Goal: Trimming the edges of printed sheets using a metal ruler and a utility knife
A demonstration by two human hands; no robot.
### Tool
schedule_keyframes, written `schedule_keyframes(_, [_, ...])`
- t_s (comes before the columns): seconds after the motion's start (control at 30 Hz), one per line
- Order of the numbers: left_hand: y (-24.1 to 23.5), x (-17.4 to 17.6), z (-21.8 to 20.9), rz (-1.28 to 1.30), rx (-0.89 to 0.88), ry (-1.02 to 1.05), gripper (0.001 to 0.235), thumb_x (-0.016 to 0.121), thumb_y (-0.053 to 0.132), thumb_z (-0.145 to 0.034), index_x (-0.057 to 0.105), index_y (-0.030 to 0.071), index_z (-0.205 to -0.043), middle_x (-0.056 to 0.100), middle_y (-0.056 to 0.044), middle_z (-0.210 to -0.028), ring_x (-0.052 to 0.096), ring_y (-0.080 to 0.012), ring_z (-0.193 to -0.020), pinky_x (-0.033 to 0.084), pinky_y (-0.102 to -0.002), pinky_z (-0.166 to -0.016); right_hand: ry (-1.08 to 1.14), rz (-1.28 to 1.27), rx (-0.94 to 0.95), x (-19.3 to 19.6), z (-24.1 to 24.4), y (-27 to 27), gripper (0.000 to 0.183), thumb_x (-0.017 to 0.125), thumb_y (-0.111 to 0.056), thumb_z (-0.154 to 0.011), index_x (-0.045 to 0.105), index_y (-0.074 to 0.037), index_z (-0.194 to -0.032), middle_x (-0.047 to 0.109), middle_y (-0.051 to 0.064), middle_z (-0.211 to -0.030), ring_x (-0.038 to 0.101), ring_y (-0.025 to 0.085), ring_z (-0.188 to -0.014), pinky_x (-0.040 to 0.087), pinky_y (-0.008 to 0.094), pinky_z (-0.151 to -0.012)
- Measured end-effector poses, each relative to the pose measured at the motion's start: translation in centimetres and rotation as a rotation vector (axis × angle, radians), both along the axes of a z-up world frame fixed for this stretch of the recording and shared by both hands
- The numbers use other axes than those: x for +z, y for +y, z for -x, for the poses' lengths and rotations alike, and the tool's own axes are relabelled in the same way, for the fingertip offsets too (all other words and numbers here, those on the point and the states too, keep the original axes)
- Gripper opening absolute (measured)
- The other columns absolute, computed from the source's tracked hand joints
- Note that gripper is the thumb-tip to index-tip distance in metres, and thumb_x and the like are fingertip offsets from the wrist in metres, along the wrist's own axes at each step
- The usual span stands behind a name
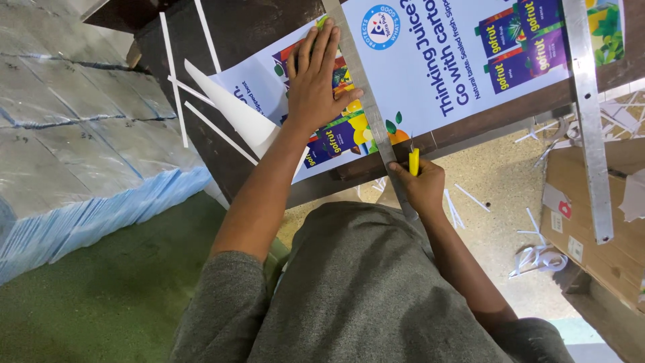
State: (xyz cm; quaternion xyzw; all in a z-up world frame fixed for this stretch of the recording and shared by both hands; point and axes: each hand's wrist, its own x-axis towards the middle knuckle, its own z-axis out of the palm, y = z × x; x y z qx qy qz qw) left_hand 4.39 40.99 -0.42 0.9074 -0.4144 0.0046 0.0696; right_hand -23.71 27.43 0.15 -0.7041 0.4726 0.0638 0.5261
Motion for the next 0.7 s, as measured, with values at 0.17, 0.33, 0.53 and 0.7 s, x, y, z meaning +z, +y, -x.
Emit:
schedule_keyframes(0.17, [0.03,0.08,-0.08,-0.095,0.011,0.059,0.139,0.084,0.105,-0.087,0.016,0.020,-0.172,0.013,0.001,-0.179,0.017,-0.0227,-0.167,0.023,-0.050,-0.133,-0.003,0.008,0.012,-0.49,0.14,-0.14,0.028,0.091,-0.036,-0.084,0.081,-0.010,-0.089,0.064,-0.002,-0.066,0.047,0.008,-0.060,0.036,0.030,-0.052])
schedule_keyframes(0.33, [0.00,0.08,-0.07,-0.054,0.013,0.079,0.138,0.087,0.103,-0.088,0.016,0.020,-0.172,0.015,0.000,-0.179,0.018,-0.0230,-0.167,0.023,-0.049,-0.134,-0.007,-0.025,-0.021,-0.47,0.20,-0.05,0.029,0.091,-0.036,-0.083,0.081,-0.010,-0.090,0.059,-0.003,-0.064,0.044,0.008,-0.058,0.033,0.029,-0.051])
schedule_keyframes(0.53, [-0.03,-0.11,-0.19,-0.064,0.017,0.108,0.137,0.087,0.102,-0.090,0.014,0.020,-0.172,0.014,0.000,-0.179,0.016,-0.0237,-0.167,0.022,-0.051,-0.134,-0.022,-0.041,-0.034,-0.79,0.32,-0.06,0.029,0.092,-0.034,-0.083,0.082,-0.009,-0.095,0.067,-0.001,-0.071,0.050,0.008,-0.062,0.039,0.028,-0.052])
schedule_keyframes(0.7, [-0.27,0.42,-0.15,-0.048,0.016,0.102,0.135,0.087,0.101,-0.089,0.017,0.020,-0.171,0.017,0.001,-0.179,0.019,-0.0239,-0.166,0.025,-0.051,-0.132,0.002,-0.081,-0.064,-0.36,-0.04,-0.12,0.029,0.091,-0.030,-0.082,0.082,-0.009,-0.098,0.077,0.001,-0.084,0.062,0.008,-0.071,0.048,0.028,-0.060])
